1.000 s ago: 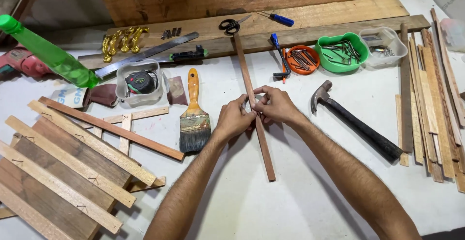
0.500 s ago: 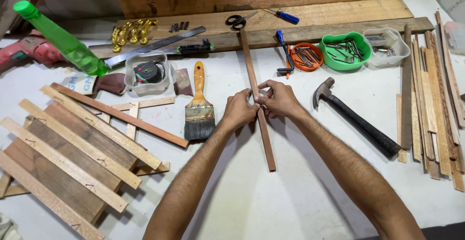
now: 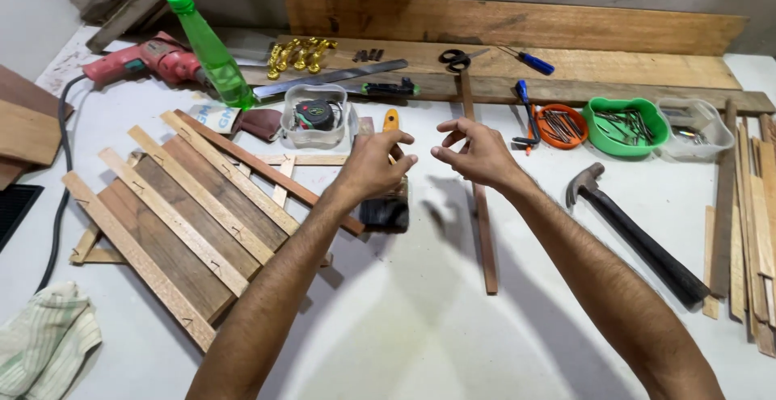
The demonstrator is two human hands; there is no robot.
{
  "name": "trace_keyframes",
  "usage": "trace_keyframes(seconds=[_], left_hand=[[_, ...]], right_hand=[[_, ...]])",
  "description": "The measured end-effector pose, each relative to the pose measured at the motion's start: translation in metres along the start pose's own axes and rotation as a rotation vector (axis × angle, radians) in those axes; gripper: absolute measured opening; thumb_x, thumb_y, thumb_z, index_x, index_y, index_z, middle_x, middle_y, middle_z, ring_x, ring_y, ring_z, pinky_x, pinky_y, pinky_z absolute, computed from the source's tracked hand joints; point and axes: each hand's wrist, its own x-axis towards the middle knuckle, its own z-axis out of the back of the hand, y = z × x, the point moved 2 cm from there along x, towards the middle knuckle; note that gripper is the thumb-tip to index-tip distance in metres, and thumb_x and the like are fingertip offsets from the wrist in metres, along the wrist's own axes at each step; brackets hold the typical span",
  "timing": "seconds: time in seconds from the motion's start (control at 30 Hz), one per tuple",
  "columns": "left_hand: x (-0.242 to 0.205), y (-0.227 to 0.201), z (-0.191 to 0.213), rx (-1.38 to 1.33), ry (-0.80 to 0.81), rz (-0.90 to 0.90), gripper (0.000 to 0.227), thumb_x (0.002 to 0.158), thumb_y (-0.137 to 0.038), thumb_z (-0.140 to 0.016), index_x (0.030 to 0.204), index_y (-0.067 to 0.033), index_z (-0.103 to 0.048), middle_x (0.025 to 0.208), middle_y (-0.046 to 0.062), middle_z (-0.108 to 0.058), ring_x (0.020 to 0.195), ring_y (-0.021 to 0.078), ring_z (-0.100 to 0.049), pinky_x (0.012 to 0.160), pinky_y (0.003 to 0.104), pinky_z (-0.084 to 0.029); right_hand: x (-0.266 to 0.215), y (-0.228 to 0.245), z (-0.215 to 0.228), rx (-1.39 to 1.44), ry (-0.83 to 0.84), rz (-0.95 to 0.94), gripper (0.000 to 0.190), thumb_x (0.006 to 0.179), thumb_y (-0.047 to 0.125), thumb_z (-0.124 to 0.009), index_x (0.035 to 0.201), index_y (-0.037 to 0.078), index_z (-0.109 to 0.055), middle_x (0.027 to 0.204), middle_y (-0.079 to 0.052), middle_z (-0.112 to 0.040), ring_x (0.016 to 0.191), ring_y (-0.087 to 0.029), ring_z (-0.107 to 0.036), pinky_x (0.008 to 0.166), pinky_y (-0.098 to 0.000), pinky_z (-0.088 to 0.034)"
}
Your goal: The person assembles small wooden lattice frames at a workbench. They measure a wooden slat with a tape measure, mark it with a pen, position slats across a base board, and hammer nails to fasten the slats, arranging the finished frames aside.
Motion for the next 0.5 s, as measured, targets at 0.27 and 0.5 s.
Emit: trace_keyframes(seconds=[0.27,0.5], left_hand=[[0.022,0.089,0.079,0.311,-0.173,0.19,0.04,0.089,-0.028,-0.079,0.119,-0.0033,-0.07,0.116,0.016,-0.07,0.108,0.0281,-0.067,0.094,0.043,-0.056],[0.065,0.153,0.085,0.473,0.221,0.559,0.061,0.081,-0.048,-0.087,0.115,-0.0014,-0.069,0.128,0.014,-0.064,0.114,0.026,-0.063,0.105,0.054,-0.048]], right_hand=[[0.063,0.061,-0.062,-0.145,0.084,0.246,0.052,0.089,0.036,-0.078,0.132,0.01,-0.064,0.108,-0.009,-0.075,0.081,-0.015,-0.069,0.071,-0.0324,-0.061],[0.12,0.06,-0.104,-0.095,0.168,0.369,0.054,0.089,0.037,-0.079,0.133,0.01,-0.063,0.117,-0.01,-0.072,0.088,-0.015,-0.071,0.072,-0.032,-0.062]])
